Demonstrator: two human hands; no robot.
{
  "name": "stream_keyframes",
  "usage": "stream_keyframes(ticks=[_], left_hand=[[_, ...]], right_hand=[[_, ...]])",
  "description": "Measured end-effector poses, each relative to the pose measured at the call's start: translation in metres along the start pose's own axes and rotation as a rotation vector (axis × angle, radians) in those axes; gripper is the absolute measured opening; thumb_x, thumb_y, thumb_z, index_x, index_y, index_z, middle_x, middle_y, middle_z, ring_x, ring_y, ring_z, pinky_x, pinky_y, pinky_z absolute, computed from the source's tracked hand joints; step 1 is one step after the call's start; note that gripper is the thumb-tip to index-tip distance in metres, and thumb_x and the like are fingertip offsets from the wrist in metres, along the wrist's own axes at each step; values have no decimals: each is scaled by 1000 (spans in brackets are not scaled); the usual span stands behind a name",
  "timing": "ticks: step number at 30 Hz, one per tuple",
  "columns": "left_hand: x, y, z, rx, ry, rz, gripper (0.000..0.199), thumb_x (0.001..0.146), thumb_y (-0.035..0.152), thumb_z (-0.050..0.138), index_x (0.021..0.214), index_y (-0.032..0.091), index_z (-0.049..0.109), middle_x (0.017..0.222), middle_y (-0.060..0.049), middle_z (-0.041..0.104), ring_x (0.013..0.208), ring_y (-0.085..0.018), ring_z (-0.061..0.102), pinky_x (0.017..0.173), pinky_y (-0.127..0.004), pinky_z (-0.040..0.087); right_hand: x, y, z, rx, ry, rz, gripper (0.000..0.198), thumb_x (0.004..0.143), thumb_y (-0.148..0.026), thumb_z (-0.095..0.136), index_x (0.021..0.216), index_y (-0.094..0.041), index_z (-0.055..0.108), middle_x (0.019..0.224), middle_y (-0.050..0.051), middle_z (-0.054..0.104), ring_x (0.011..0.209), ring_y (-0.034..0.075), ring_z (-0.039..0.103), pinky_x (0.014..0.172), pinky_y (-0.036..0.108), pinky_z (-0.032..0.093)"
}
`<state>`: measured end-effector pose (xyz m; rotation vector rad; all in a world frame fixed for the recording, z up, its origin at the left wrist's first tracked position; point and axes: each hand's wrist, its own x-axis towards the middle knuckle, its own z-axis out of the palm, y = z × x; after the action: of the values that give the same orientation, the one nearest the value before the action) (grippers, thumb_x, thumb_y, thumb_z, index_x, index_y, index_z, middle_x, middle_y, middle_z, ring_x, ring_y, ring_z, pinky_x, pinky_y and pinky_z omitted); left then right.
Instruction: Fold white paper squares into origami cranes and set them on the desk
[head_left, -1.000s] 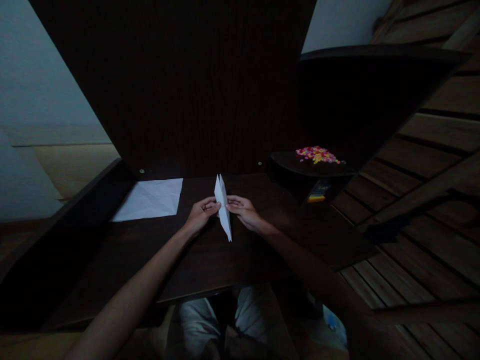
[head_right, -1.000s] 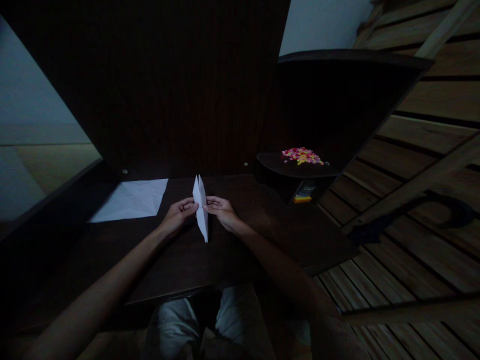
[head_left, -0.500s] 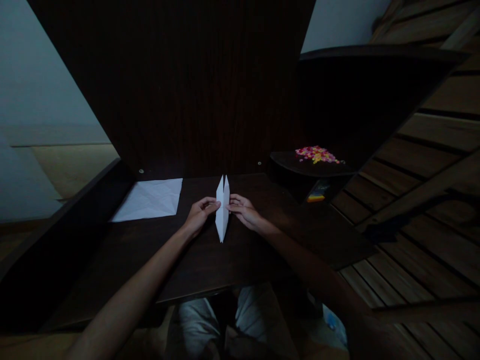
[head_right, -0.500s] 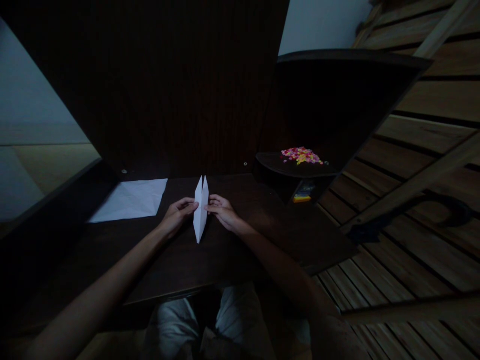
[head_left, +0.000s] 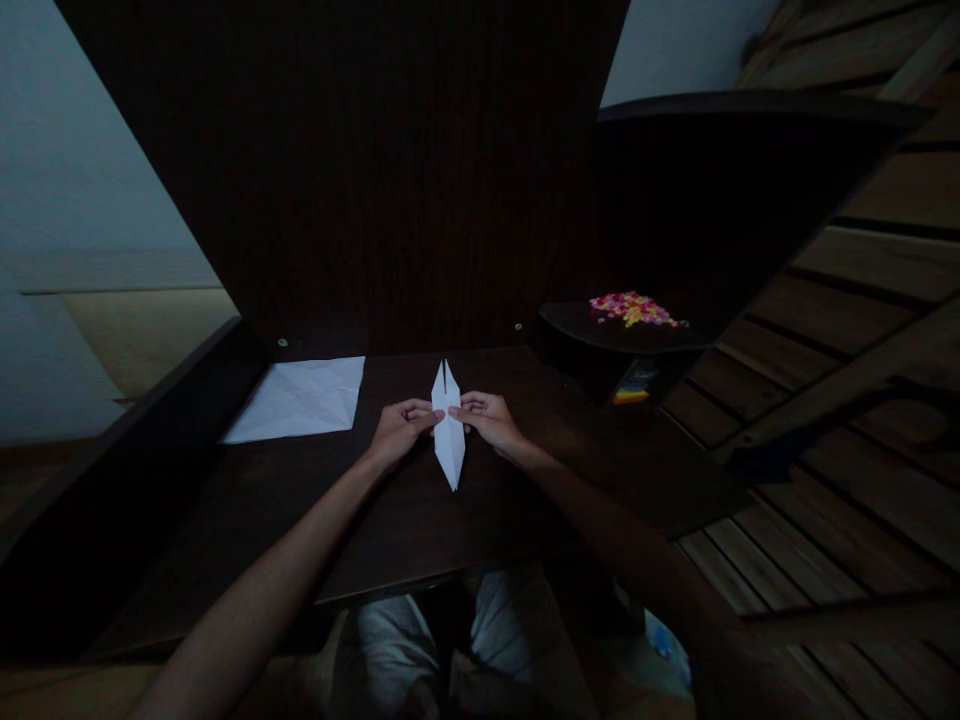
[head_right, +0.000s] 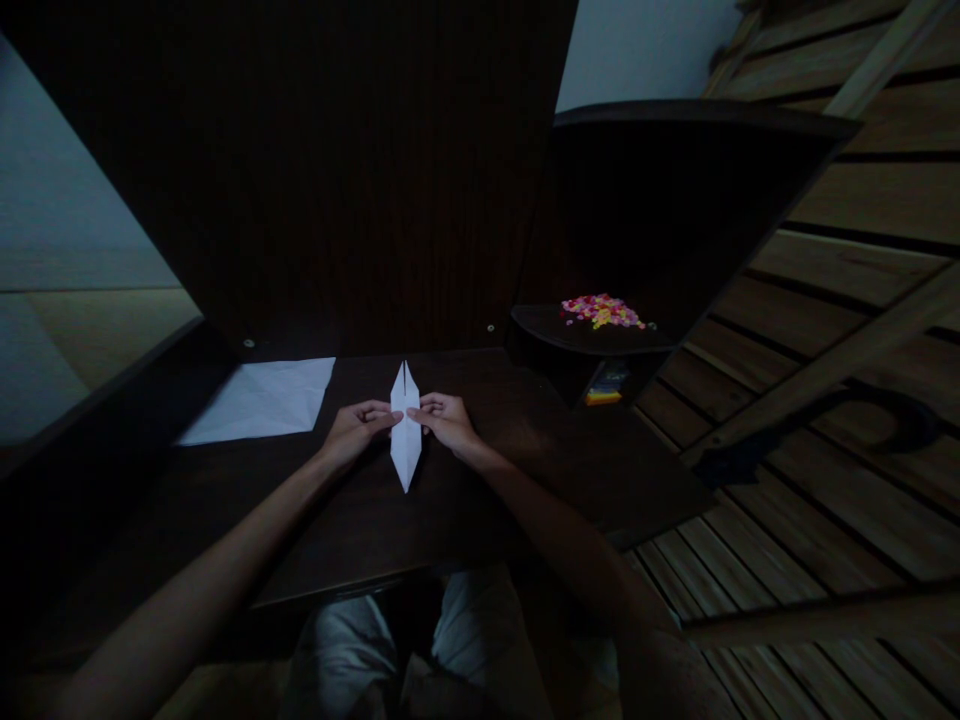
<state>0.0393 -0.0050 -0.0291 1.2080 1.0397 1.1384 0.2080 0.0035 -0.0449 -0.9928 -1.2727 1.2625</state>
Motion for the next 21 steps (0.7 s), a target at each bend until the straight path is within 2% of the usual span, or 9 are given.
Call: stream_keyframes(ticks=[5,9,11,15,18,21], left_hand=[[2,-3,-1,5,28,-1,37,51,36,83,73,13,63,57,0,65,50,-12,58,55,-25,48],[3,-6,-1,-50,11,38,46,53,32,81,89,17,55,60,3,65,54,-13,60,56,-24,47],[3,-5,-1,-44,-34,86,45,56,31,80,91,19,55,64,3,65,59,-13,62,58,-23,46],[1,-4,-3,109,-124,133,27,59,30,78,76,15,64,67,1,65,60,-12,59,60,-23,45],[2,-4,-4,156,-107,96,26,59,29,76,80,15,70,65,0,66,62,-14,60,60,-25,45],[3,-4,-5,99,-66,67,29,57,26,76,83,16,72,69,-1,69,68,-17,62,64,-27,47]], right_hand=[[-2,-3,2,3,23,-45,40,55,-29,77,84,-20,51,59,-6,59,51,10,55,50,22,42],[-1,-1,2,-1,10,-68,46,55,-31,77,85,-23,44,56,-8,58,47,10,54,47,21,41],[-1,0,2,-10,0,-82,43,56,-32,77,83,-22,45,57,-8,57,48,10,54,47,21,41],[0,1,0,-48,6,-111,34,59,-35,76,76,-21,50,59,-5,56,50,10,52,47,22,40],[0,-2,-1,-76,-19,-144,25,60,-33,74,70,-20,56,61,-3,57,55,10,53,52,23,43],[0,-4,-3,-79,-33,-150,16,61,-28,73,70,-19,63,70,-1,62,65,13,57,64,26,46]])
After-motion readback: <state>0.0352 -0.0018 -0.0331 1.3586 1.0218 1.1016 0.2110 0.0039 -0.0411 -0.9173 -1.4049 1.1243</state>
